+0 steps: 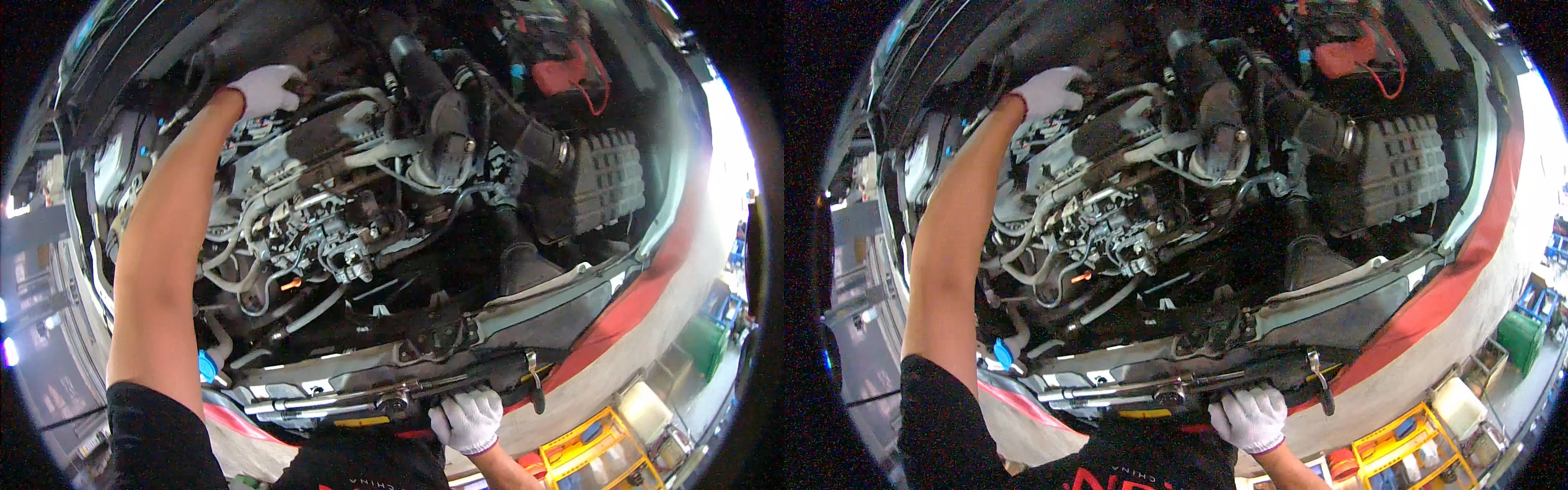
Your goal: The person uses a ratchet wrench to loosen and remove bolts from the engine. They then remove a plastic engine cover and place it aside. The person continues to work on the engine components with their hands.
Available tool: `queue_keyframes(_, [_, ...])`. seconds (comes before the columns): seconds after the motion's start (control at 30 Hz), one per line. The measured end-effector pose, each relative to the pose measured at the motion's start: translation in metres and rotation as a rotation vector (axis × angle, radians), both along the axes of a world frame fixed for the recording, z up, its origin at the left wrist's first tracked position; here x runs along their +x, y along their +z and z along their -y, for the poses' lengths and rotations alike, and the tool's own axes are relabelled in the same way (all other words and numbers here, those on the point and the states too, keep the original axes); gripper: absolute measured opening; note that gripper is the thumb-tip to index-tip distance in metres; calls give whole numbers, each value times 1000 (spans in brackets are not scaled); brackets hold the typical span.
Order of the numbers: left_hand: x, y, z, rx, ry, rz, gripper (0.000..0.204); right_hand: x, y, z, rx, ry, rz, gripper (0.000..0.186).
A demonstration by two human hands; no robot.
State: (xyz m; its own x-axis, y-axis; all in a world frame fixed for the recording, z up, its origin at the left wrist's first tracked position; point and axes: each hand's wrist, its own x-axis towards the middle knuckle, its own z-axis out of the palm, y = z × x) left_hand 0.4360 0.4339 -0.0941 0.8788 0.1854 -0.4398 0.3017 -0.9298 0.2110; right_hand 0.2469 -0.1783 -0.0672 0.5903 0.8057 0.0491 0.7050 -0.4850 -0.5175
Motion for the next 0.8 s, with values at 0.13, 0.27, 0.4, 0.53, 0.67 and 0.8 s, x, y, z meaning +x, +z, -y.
queue_keyframes(0.13, [-10,-8,-4,22,23,57,65,4,4,-3,-10,5,7,22])
queue_keyframes(0.27, [-11,-9,1,13,47,68,60,2,2,-1,-33,6,11,22])
queue_keyframes(0.4, [-13,-10,-4,-11,31,85,60,3,2,-3,-17,5,25,23])
queue_keyframes(0.53, [-8,-8,2,-26,66,55,57,-2,-2,-1,6,-10,4,22])
queue_keyframes(0.67, [-12,-8,0,21,43,69,55,-3,-2,0,2,-9,7,23])
queue_keyframes(0.8, [-13,-10,2,-7,8,95,53,0,0,-2,-34,1,41,23])
